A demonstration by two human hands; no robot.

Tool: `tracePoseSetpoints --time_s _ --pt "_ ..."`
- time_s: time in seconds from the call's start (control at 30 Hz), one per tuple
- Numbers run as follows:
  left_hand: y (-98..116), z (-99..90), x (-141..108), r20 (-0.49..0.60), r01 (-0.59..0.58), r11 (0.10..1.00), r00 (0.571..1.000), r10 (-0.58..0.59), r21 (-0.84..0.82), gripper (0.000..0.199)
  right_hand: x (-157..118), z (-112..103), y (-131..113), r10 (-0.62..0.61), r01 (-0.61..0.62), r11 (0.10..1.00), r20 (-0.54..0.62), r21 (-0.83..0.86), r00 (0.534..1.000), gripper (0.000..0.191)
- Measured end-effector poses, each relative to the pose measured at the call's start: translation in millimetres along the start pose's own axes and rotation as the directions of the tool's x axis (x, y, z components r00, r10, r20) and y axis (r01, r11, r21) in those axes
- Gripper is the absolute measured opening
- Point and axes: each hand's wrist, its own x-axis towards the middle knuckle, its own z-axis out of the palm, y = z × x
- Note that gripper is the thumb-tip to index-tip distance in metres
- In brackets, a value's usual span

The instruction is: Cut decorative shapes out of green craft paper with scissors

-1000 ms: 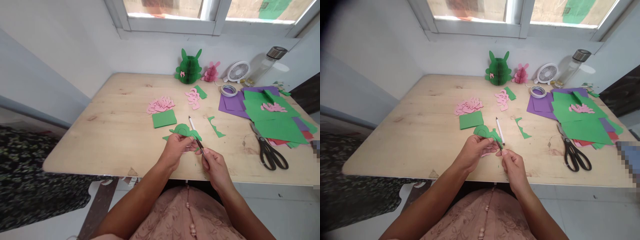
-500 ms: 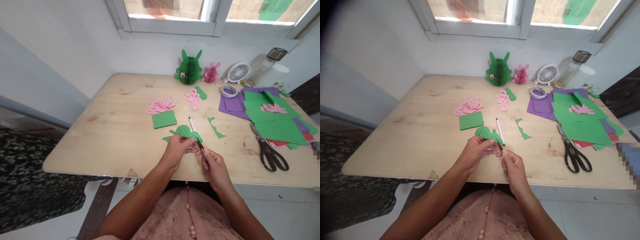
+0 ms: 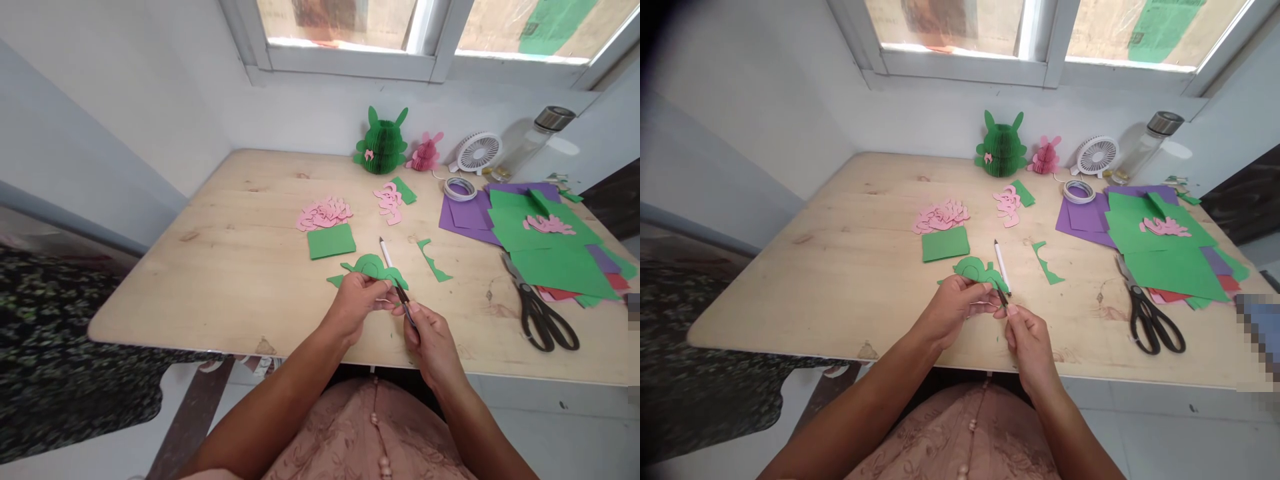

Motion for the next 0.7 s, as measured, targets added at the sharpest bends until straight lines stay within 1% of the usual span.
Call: tracePoseSetpoints --time_s 0.37,0.7 --pt "-0.4 0.0 2.5 -0.008 0.009 1.000 1.000 -0.009 0.000 0.009 1.5 -0.9 1.7 0.000 0.000 1.000 0.009 0.005 1.000 0.039" --pt "0.6 -0.5 3.1 -0.005 0.021 1.000 1.000 -0.021 0.011 0.011 1.0 -1.6 2.4 0.021 -0.021 0.999 0.016 0.043 1.000 0.039"
